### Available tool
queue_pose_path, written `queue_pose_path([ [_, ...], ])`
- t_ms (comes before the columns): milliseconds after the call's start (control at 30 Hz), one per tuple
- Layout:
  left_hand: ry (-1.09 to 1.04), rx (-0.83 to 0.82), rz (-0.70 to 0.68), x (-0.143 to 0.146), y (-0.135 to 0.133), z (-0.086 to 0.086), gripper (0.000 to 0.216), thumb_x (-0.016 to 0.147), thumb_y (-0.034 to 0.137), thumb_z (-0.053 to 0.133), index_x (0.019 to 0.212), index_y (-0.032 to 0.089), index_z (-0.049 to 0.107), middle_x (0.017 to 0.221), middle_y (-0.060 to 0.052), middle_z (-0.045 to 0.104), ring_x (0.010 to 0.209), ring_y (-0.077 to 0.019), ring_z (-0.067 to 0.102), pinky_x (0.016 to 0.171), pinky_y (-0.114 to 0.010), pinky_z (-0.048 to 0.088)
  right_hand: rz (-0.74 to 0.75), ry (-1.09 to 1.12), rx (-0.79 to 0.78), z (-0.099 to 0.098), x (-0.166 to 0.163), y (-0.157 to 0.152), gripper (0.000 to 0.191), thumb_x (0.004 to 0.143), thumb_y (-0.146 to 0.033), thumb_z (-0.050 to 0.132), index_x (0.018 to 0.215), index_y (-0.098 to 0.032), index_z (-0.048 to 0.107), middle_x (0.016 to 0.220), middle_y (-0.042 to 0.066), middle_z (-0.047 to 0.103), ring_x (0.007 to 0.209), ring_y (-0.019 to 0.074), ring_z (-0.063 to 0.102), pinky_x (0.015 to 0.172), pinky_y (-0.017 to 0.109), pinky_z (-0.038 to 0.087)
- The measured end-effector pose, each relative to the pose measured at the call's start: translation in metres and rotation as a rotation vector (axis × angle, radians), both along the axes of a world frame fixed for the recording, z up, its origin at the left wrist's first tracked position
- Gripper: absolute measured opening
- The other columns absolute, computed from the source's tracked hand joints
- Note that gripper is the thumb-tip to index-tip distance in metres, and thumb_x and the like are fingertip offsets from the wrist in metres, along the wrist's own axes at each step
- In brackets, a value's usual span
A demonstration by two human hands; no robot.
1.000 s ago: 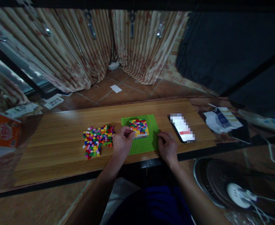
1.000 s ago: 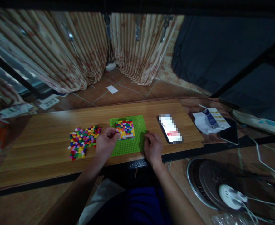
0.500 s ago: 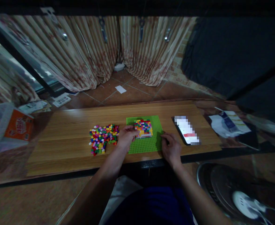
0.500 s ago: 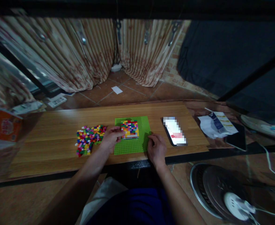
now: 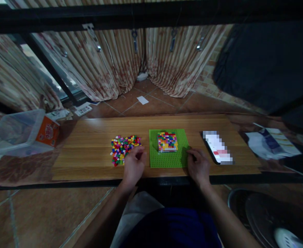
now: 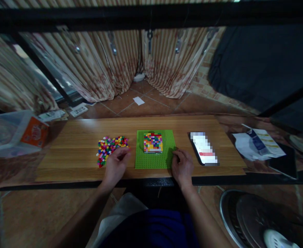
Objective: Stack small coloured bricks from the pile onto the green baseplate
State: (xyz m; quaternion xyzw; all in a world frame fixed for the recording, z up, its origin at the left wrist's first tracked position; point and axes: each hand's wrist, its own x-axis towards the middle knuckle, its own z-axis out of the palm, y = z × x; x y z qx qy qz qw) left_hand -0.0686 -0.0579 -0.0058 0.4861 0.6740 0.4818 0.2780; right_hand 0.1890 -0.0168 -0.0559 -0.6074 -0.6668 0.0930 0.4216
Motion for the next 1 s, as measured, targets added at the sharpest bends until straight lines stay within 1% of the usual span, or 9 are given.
queue_pose_path([
  [67,0.187,0.001,0.007,-0.021,-0.013,0.000,0.016,0.081,0.023,0.058,0.093,0.020,0.068,0.088,-0.004,0.068,0.079,-0.0162,0.064,0.075,-0.030,0.051,0.001,0.000,0.008,0.000,0.000,0.000,0.025,0.086,-0.027,0.048,0.088,-0.018,0.071,0.095,0.012,0.068,0.092,0.0261,0.062,0.086,0.046,0.051],
  [167,0.388,-0.031,-0.003,-0.040,-0.024,-0.001,0.016,0.084,0.021,0.054,0.089,0.021,0.069,0.087,-0.004,0.066,0.079,-0.0176,0.064,0.075,-0.031,0.051,-0.002,-0.014,0.007,0.000,0.000,0.000,0.026,0.086,-0.028,0.047,0.086,-0.018,0.071,0.095,0.012,0.068,0.093,0.0263,0.062,0.085,0.046,0.051],
  [233,0.478,-0.040,-0.027,-0.043,-0.026,-0.004,0.017,0.084,0.019,0.052,0.087,0.021,0.069,0.087,-0.005,0.066,0.080,-0.0183,0.064,0.076,-0.031,0.051,-0.006,-0.020,0.002,0.001,0.000,0.000,0.026,0.086,-0.028,0.047,0.086,-0.018,0.071,0.095,0.012,0.068,0.092,0.0262,0.062,0.085,0.046,0.051],
  [333,0.564,-0.037,-0.048,-0.039,-0.024,-0.007,0.019,0.084,0.016,0.051,0.091,0.021,0.069,0.092,-0.006,0.067,0.085,-0.0195,0.065,0.078,-0.031,0.052,-0.017,-0.025,-0.005,0.002,-0.001,-0.001,0.025,0.086,-0.027,0.048,0.086,-0.017,0.071,0.095,0.012,0.068,0.092,0.0260,0.062,0.085,0.045,0.051],
  [433,0.624,-0.048,-0.054,-0.035,-0.019,-0.008,0.020,0.085,0.018,0.052,0.096,0.022,0.069,0.099,-0.007,0.067,0.088,-0.0210,0.065,0.079,-0.031,0.052,-0.013,-0.028,-0.009,0.002,0.000,-0.001,0.025,0.086,-0.027,0.048,0.086,-0.017,0.071,0.093,0.012,0.068,0.091,0.0260,0.062,0.085,0.045,0.051],
  [600,0.707,-0.092,-0.128,-0.034,-0.015,-0.007,0.023,0.088,0.022,0.051,0.103,0.023,0.068,0.105,-0.008,0.067,0.092,-0.0220,0.065,0.081,-0.031,0.051,-0.010,-0.014,0.000,0.001,0.000,-0.001,0.025,0.087,-0.027,0.048,0.087,-0.018,0.071,0.095,0.012,0.068,0.092,0.0259,0.062,0.086,0.046,0.051],
  [733,0.732,-0.102,-0.155,-0.035,-0.014,-0.007,0.021,0.089,0.023,0.050,0.100,0.024,0.068,0.104,-0.006,0.067,0.092,-0.0213,0.064,0.080,-0.030,0.050,-0.017,-0.003,0.001,0.001,-0.001,-0.001,0.025,0.087,-0.027,0.048,0.086,-0.018,0.071,0.095,0.012,0.068,0.092,0.0257,0.062,0.085,0.045,0.051],
  [1000,0.677,-0.053,-0.156,-0.034,-0.011,-0.002,0.019,0.090,0.022,0.048,0.093,0.022,0.066,0.099,-0.006,0.066,0.087,-0.0199,0.064,0.079,-0.029,0.050,-0.005,-0.006,0.019,0.005,-0.003,-0.001,0.025,0.087,-0.025,0.047,0.086,-0.017,0.071,0.095,0.012,0.067,0.092,0.0260,0.062,0.084,0.045,0.052],
])
